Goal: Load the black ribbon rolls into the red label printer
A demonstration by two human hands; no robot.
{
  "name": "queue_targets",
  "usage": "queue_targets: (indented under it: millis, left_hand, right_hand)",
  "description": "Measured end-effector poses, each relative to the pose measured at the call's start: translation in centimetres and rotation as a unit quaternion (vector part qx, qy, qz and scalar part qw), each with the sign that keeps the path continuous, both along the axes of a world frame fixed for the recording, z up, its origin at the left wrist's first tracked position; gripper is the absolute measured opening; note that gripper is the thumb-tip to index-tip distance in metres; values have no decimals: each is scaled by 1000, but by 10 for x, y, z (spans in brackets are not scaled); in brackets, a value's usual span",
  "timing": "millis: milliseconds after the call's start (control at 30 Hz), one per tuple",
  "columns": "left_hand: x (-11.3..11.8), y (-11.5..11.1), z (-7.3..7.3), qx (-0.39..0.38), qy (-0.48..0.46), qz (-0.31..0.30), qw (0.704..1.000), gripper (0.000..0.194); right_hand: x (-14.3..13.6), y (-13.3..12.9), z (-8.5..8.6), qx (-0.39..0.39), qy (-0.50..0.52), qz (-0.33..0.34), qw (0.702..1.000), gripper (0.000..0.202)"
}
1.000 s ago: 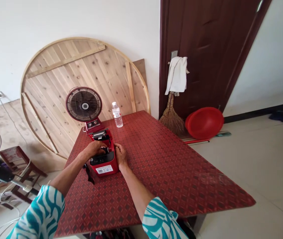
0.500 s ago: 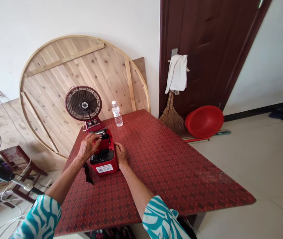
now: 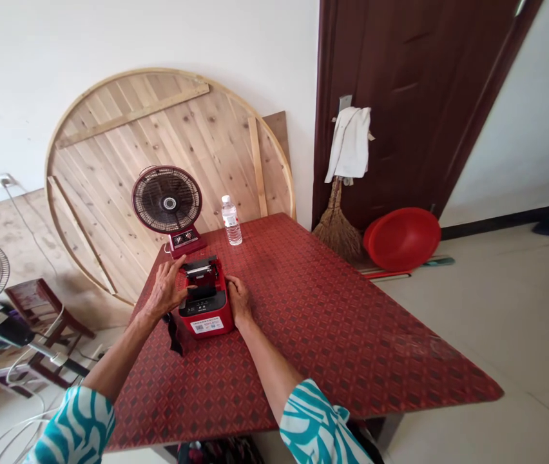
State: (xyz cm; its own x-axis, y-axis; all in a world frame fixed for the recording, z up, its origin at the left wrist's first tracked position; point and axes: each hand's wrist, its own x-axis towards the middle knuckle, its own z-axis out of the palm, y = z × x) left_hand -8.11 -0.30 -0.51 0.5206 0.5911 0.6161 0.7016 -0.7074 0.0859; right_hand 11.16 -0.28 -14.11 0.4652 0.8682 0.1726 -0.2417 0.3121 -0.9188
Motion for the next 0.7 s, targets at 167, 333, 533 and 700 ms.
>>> queue_targets:
  millis: [167, 333, 533, 700]
  left_hand:
    - [-8, -25, -3, -25, 31, -25, 999, 41]
    - [-9, -48, 2, -88, 46, -41, 994, 41]
    - [-6, -59, -2, -79, 52, -28, 995, 45]
    - [-7, -60, -7, -79, 49, -40, 995, 48]
  right_hand:
    - [0, -1, 3, -7, 5, -2, 1000, 30]
    - [1, -2, 4, -9, 1, -3, 1000, 29]
    - [1, -3, 3, -11, -15, -9, 1000, 30]
    - [2, -6, 3, -4, -13, -6, 1000, 30]
